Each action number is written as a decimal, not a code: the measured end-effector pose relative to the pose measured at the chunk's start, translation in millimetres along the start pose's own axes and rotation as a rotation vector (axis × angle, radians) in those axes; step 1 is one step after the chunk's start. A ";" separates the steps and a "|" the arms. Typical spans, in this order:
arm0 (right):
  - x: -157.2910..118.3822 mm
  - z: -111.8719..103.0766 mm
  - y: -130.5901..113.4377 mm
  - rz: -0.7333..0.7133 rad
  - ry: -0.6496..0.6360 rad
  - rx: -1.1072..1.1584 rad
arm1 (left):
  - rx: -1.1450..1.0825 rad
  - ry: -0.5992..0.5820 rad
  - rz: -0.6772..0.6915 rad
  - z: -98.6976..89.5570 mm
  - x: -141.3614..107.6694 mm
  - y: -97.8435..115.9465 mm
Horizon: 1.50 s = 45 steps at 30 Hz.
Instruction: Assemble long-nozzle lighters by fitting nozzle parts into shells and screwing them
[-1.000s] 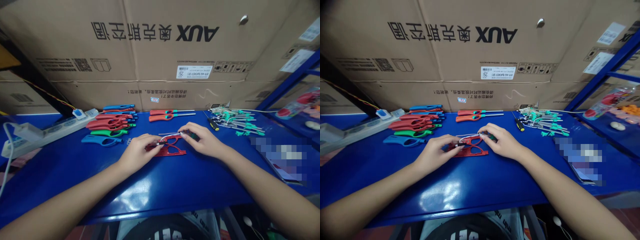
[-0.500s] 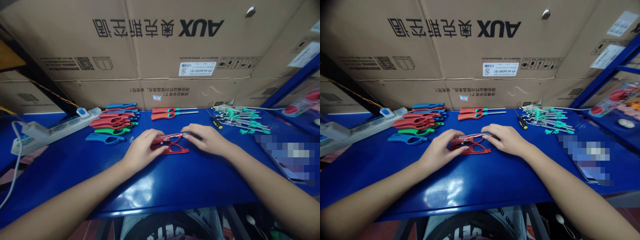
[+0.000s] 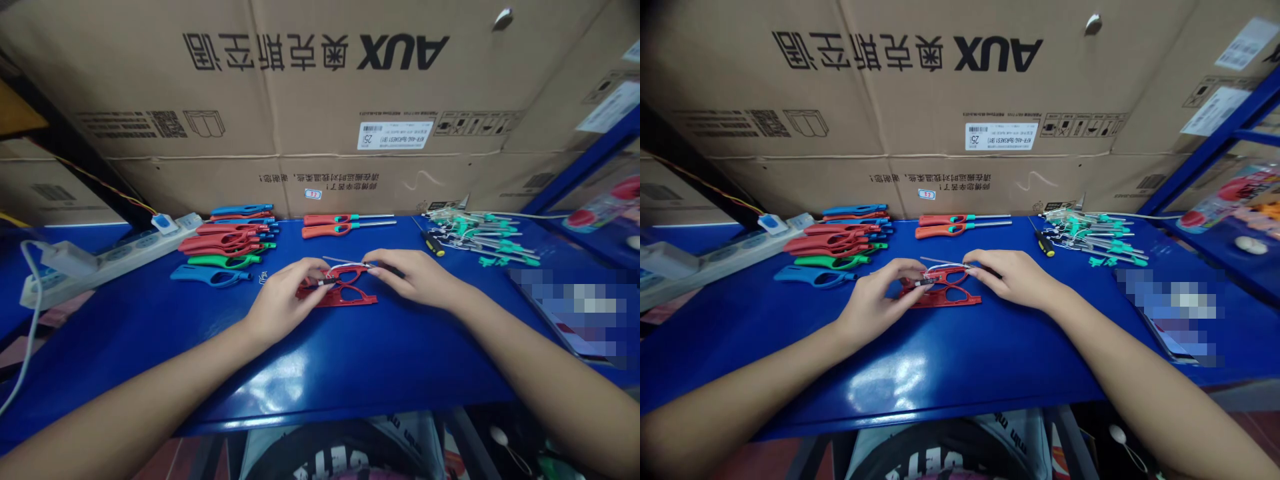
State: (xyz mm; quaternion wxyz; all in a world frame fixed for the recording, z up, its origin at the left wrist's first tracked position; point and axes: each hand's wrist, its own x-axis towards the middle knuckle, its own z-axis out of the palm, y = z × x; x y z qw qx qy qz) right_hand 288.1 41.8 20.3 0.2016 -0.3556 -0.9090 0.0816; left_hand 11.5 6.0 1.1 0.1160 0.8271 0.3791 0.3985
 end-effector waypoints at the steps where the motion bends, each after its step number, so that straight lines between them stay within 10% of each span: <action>1: 0.2 1.0 1.1 -0.003 -0.008 0.024 | 0.007 0.016 0.008 -0.4 0.1 0.7; 13: -2.2 -10.4 -3.9 0.073 -0.265 0.278 | 0.034 0.009 0.050 -6.4 4.7 -3.3; 45: -4.2 -13.9 4.0 0.071 -0.382 0.271 | -0.062 -0.323 -0.044 0.8 6.1 -13.4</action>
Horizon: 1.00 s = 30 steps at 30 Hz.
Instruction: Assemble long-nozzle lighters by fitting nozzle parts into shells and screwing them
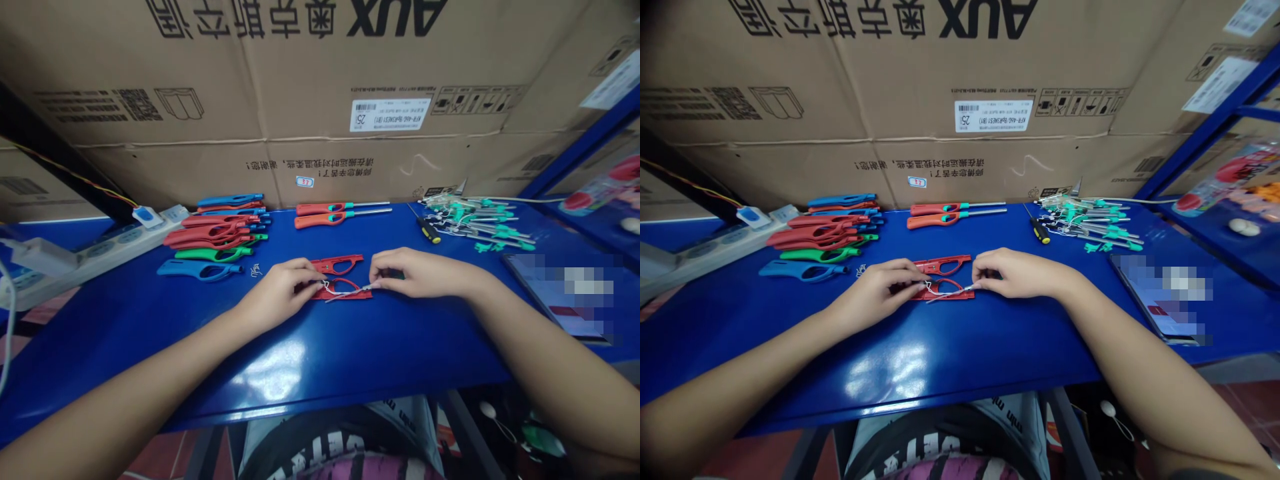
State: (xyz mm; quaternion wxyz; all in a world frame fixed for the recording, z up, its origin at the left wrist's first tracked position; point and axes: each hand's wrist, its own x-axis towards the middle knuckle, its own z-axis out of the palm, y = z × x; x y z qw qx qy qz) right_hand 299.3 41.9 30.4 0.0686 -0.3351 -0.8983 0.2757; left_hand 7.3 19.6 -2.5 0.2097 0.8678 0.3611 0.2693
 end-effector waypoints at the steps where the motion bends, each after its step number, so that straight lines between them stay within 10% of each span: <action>1: 0.0 0.0 -0.6 -0.005 -0.002 0.008 | 0.003 -0.005 0.001 -0.4 -0.1 0.2; 30: -0.1 4.5 -10.2 -0.073 0.008 -0.235 | -0.005 -0.052 -0.093 -2.5 -0.7 4.7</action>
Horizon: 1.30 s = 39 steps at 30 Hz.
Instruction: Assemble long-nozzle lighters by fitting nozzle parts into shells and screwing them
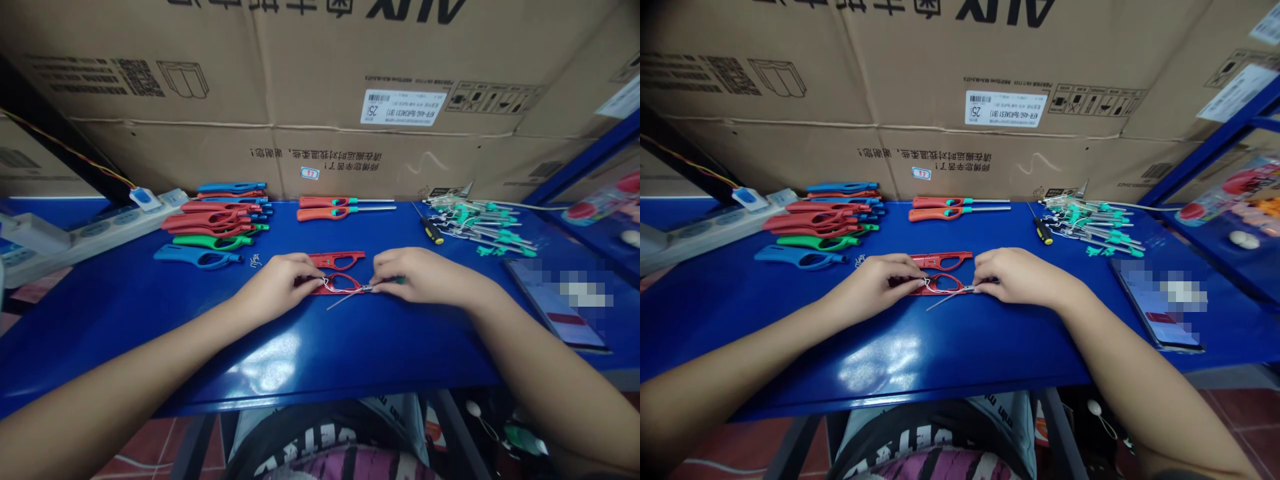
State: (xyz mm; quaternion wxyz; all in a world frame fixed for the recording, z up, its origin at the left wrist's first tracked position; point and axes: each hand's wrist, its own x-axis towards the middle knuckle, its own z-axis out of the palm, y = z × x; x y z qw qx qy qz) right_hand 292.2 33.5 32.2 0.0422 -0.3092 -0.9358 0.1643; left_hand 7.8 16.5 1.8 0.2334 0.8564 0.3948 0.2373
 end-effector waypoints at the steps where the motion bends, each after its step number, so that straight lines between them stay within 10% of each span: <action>1: -0.2 0.7 -1.8 0.001 0.008 -0.058 | 0.003 0.002 -0.003 0.3 0.0 0.1; 18: 17.4 3.3 -57.3 0.156 -0.266 -0.607 | 0.150 -0.031 -0.007 0.1 1.4 7.2; 26: 7.6 -3.2 -36.6 0.180 -0.038 -0.348 | 0.141 0.014 0.033 -5.0 -9.4 9.6; 33: 27.7 33.4 -26.0 0.082 0.376 -0.066 | 0.243 0.057 0.078 4.7 -19.8 5.4; 39: 32.4 46.9 -17.5 0.061 0.452 0.059 | 0.315 -0.008 0.116 8.8 -21.3 7.6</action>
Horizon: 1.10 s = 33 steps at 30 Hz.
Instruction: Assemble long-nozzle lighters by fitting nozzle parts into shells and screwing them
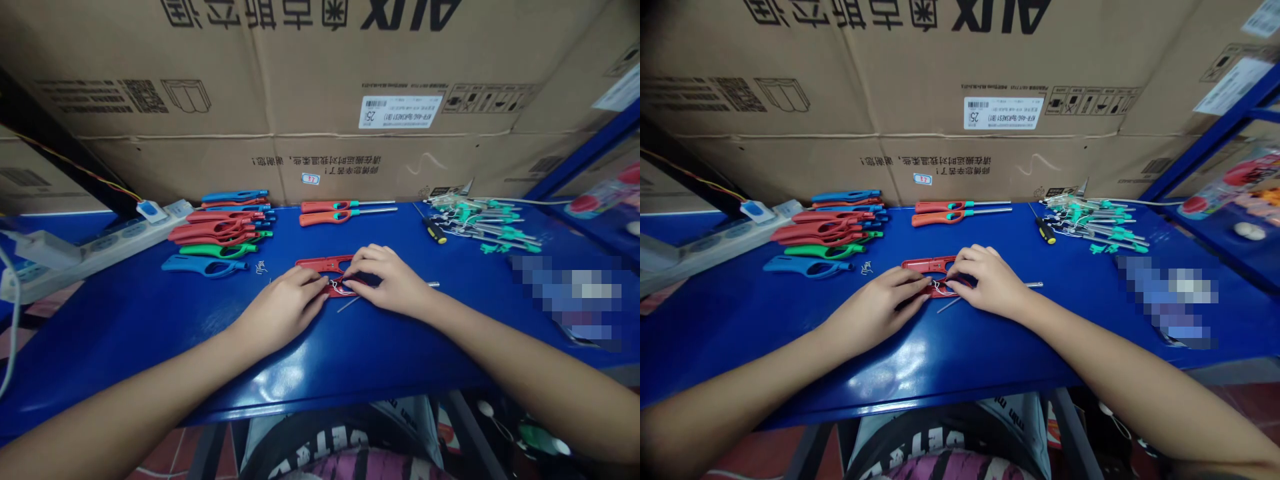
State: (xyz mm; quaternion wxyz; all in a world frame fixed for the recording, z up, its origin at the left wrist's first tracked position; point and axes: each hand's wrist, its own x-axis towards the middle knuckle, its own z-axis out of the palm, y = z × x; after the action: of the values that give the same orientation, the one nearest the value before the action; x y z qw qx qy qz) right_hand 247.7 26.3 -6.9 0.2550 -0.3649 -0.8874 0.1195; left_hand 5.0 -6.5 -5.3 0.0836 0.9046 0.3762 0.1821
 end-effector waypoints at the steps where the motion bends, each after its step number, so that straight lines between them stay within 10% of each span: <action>1: -0.2 0.8 0.8 0.008 -0.005 0.016 | 0.001 0.002 0.003 0.7 -0.2 0.3; 33: -0.6 6.2 4.6 0.121 -0.050 0.329 | 0.255 -0.061 0.063 -0.3 -1.5 12.2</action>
State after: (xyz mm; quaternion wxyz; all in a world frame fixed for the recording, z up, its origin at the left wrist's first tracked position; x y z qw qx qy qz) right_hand 247.5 29.0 -14.1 0.2816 -0.3679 -0.8384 0.2872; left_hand 11.9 -16.1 -2.0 -0.0266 0.9243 0.3651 0.1077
